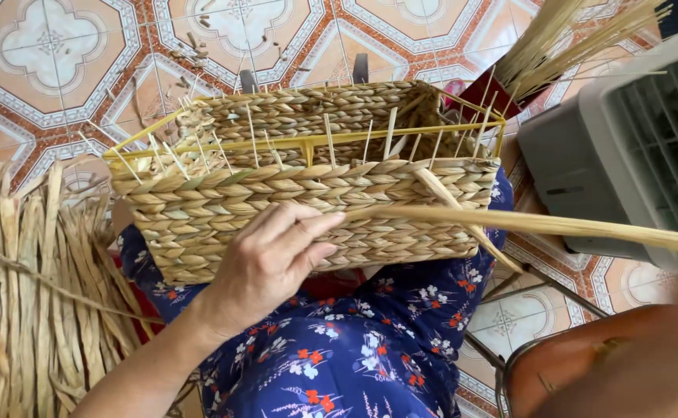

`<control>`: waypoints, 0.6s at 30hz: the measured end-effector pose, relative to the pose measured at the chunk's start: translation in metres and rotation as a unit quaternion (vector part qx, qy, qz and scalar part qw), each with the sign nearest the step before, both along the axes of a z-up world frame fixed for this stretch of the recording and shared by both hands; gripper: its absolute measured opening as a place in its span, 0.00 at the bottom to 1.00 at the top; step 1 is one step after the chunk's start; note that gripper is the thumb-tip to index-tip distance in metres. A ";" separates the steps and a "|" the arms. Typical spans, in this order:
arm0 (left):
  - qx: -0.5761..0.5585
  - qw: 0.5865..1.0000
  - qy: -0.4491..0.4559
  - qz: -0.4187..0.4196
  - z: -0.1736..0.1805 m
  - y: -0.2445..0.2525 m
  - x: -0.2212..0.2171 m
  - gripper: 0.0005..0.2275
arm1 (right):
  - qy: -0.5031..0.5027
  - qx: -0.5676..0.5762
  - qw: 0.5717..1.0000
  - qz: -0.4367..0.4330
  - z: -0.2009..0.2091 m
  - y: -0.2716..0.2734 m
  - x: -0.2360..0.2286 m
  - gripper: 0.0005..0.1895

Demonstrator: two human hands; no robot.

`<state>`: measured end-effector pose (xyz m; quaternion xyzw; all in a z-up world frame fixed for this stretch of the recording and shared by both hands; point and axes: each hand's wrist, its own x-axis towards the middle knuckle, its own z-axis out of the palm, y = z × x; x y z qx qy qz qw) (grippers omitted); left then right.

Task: The person weaves a basket by hand, threading and interlocking dried plant fibers through a wire frame. They wrap the strips around the frame's edges, tucking and pulling them to secure the weave and create a textured pattern.

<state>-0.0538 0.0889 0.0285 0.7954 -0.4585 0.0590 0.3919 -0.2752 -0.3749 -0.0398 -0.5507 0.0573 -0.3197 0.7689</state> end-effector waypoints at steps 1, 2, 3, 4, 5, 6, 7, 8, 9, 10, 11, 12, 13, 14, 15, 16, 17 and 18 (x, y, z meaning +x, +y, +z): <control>-0.001 1.000 0.020 0.003 0.001 0.002 0.003 0.17 | 0.017 -0.044 0.999 -0.002 0.005 -0.024 -0.022 0.20; -0.001 1.000 0.021 0.002 0.000 0.001 0.006 0.17 | 0.035 -0.088 0.996 -0.004 0.010 -0.025 -0.022 0.20; -0.002 0.999 0.037 0.002 0.000 -0.001 0.008 0.15 | 0.053 -0.131 0.990 -0.006 0.015 -0.026 -0.023 0.19; -0.002 0.999 0.053 0.000 -0.001 -0.003 0.011 0.14 | 0.071 -0.174 0.982 -0.009 0.019 -0.027 -0.025 0.18; -0.001 0.999 0.054 -0.002 -0.006 -0.009 0.013 0.14 | 0.089 -0.216 0.972 -0.012 0.026 -0.023 -0.021 0.17; -0.004 0.998 0.062 -0.011 -0.011 -0.016 0.016 0.13 | 0.105 -0.257 0.961 -0.014 0.033 -0.019 -0.016 0.16; -0.007 0.997 0.071 -0.021 -0.016 -0.022 0.018 0.12 | 0.121 -0.297 0.947 -0.017 0.038 -0.014 -0.013 0.15; -0.005 0.997 0.070 -0.023 -0.017 -0.032 0.018 0.12 | 0.137 -0.336 0.932 -0.019 0.046 -0.006 -0.007 0.14; -0.013 0.997 0.066 -0.024 -0.018 -0.041 0.018 0.11 | 0.153 -0.374 0.914 -0.021 0.053 0.002 -0.001 0.13; -0.022 0.997 0.062 -0.027 -0.019 -0.051 0.018 0.10 | 0.169 -0.412 0.895 -0.025 0.059 0.010 0.003 0.12; -0.020 0.998 0.061 -0.029 -0.023 -0.062 0.019 0.10 | 0.185 -0.448 0.874 -0.028 0.064 0.017 0.007 0.12; -0.025 0.998 0.051 -0.022 -0.027 -0.073 0.019 0.09 | 0.199 -0.484 0.851 -0.031 0.069 0.024 0.011 0.11; -0.031 0.999 0.041 -0.015 -0.031 -0.084 0.020 0.08 | 0.213 -0.519 0.827 -0.034 0.073 0.031 0.015 0.10; -0.029 0.999 0.040 -0.015 -0.029 -0.092 0.019 0.08 | 0.227 -0.553 0.801 -0.034 0.084 0.049 0.044 0.09; -0.022 0.999 0.029 0.000 -0.028 -0.100 0.018 0.08 | 0.240 -0.586 0.774 -0.034 0.094 0.074 0.070 0.09; -0.016 1.000 0.017 0.012 -0.026 -0.108 0.019 0.09 | 0.253 -0.616 0.745 -0.037 0.105 0.106 0.092 0.08; -0.013 1.000 0.014 0.010 -0.026 -0.115 0.020 0.09 | 0.252 -0.614 0.747 -0.039 0.098 0.115 0.106 0.08; -0.004 0.999 0.001 0.031 -0.027 -0.122 0.019 0.09 | 0.223 -0.609 0.761 0.012 0.092 0.123 0.120 0.07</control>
